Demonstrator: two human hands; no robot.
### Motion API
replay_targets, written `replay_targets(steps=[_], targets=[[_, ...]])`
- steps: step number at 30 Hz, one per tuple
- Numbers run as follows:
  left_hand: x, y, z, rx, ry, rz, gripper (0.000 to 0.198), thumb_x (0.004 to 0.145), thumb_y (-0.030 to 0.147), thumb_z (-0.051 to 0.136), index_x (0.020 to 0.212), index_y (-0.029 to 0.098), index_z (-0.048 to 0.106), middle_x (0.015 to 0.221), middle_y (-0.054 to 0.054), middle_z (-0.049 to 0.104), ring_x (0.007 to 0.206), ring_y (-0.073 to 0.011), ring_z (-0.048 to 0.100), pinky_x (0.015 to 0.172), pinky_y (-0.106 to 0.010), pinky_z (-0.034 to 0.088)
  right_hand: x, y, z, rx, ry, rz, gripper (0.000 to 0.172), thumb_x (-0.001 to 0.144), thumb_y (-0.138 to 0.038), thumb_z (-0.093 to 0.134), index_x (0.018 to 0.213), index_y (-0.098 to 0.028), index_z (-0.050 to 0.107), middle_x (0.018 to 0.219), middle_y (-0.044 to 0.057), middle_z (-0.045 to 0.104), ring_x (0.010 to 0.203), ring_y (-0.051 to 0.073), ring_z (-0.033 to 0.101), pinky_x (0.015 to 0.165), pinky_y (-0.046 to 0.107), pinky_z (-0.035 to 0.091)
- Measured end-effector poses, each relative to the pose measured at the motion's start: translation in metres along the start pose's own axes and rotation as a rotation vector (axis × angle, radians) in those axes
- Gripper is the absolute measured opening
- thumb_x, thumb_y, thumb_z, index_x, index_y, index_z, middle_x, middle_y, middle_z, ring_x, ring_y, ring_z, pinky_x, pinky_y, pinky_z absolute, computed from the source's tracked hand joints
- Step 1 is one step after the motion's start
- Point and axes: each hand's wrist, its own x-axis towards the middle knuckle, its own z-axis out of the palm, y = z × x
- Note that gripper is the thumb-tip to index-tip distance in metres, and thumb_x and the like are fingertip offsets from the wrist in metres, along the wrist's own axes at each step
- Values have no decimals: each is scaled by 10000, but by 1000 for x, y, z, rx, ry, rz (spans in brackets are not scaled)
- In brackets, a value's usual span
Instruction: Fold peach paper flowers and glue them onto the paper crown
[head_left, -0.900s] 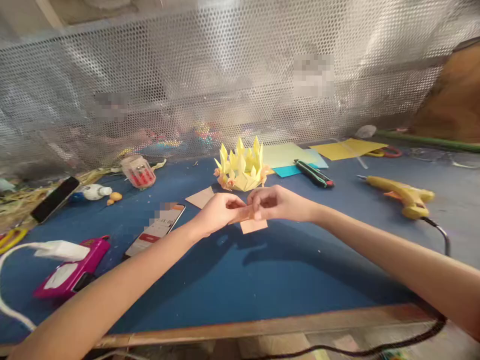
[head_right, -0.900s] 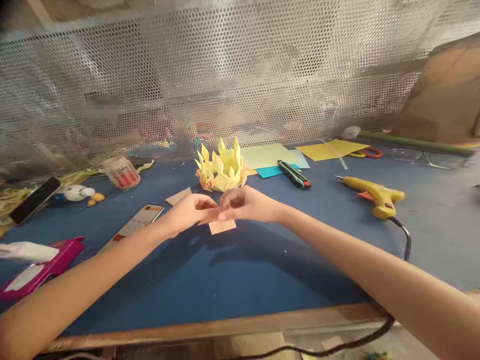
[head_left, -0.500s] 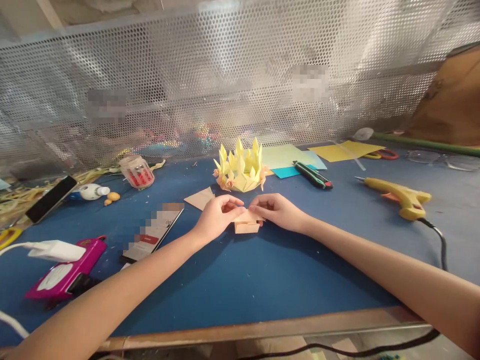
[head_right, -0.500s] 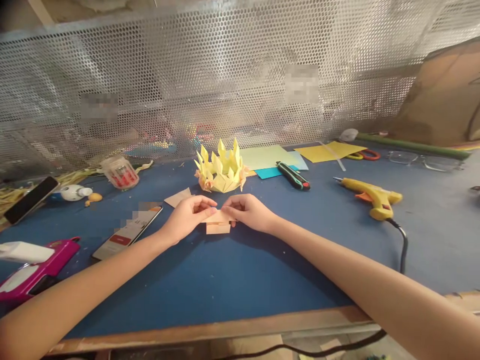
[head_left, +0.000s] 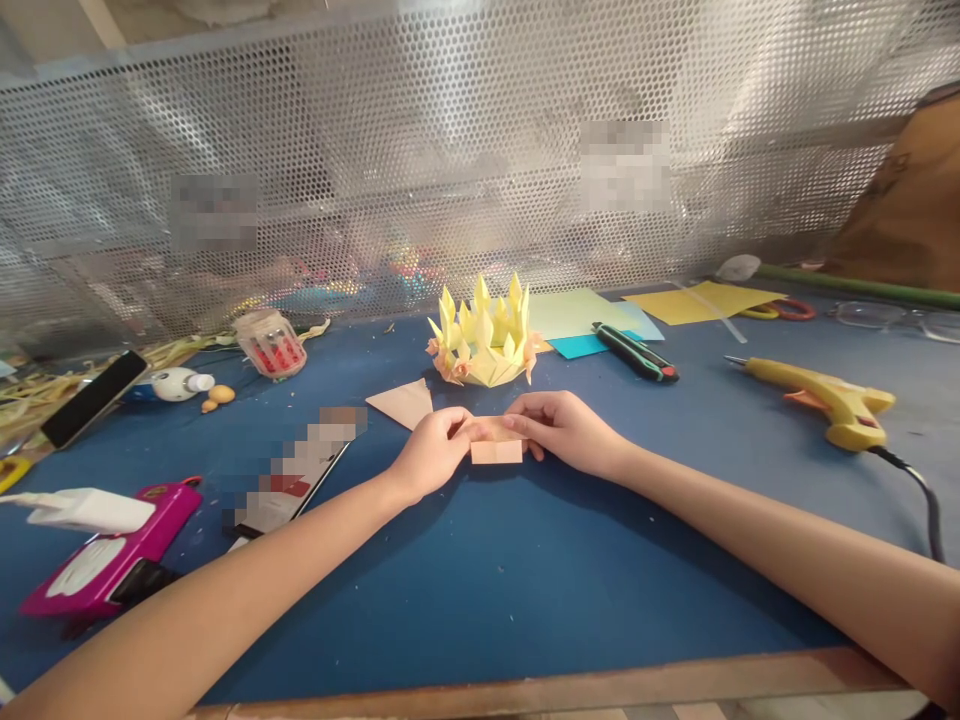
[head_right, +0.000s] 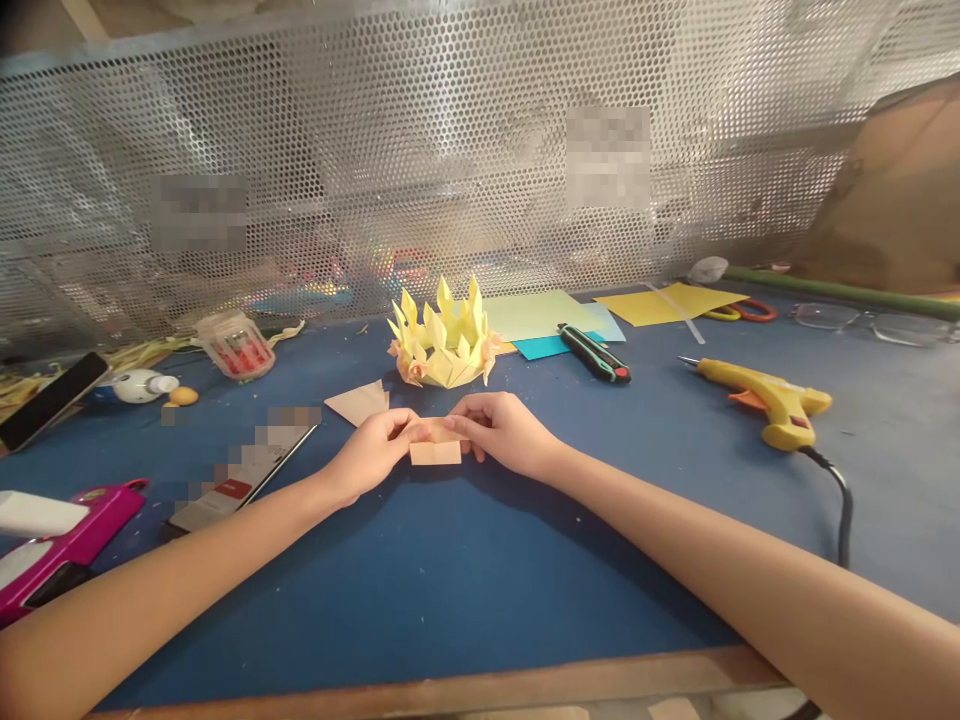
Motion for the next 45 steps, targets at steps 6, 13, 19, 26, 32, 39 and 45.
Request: replay_targets(steps=[6, 13, 19, 26, 32, 39, 45], targets=[[-2, -1, 3, 72, 15, 0, 315, 881, 384, 529, 652, 227, 381, 638, 63, 346, 634, -144, 355, 591, -277, 243, -1, -2, 0, -38, 47, -2, 325, 894, -462, 561, 777, -175, 659, 553, -21, 604, 422, 92, 460, 464, 234, 372], [-3, 2, 3, 97, -59, 27, 414, 830, 443, 623, 590, 215, 375, 589, 66, 325, 605, -133, 336, 567, -281, 208, -5, -7, -1, -108, 49, -65, 376, 893, -495, 562, 833, -164, 730, 558, -7, 585, 487, 111, 480, 487, 239, 369], [-5, 6, 3, 20, -26, 39, 448, 822, 432, 615, 570, 222, 309, 601, 70, 231, 594, -120, 259, 561, -283, 182, -5, -7, 3, -202, 77, -146, 413, 924, -503, 560, 734, -168, 707, 531, -4, 593, 480, 111, 477, 479, 239, 365], [-4, 3, 4, -146, -12, 11, 460, 832, 520, 637, 555, 196, 467, 574, 54, 352, 590, -125, 322, 569, -282, 208, -9, -7, 0, -319, 263, -446, 325, 965, -470, 555, 1080, -210, 711, 997, 94, 657, 900, 209, 616, 809, 348, 522], [-3, 3, 3, -355, 41, -13, 409, 861, 527, 617, 660, 170, 621, 613, 25, 544, 628, -137, 464, 617, -267, 351, -9, -5, -1, -490, 270, -693, 279, 891, -507, 674, 948, -245, 753, 1116, 107, 548, 1072, 251, 560, 965, 434, 472], [-6, 12, 2, -603, 135, -121, 291, 757, 409, 761, 837, 164, 626, 776, -14, 677, 723, -150, 599, 699, -273, 465, -12, -7, 1, -656, 417, -667, 327, 890, -505, 671, 775, -199, 681, 1149, 131, 548, 1064, 293, 508, 934, 482, 444], [-17, 21, 11, -855, 223, -216, 364, 711, 291, 798, 828, 223, 460, 774, 23, 676, 736, -128, 647, 769, -288, 526, -20, -17, 8, -660, 470, -625, 388, 852, -581, 683, 773, -202, 653, 1114, 130, 569, 1043, 299, 526, 904, 495, 484]])
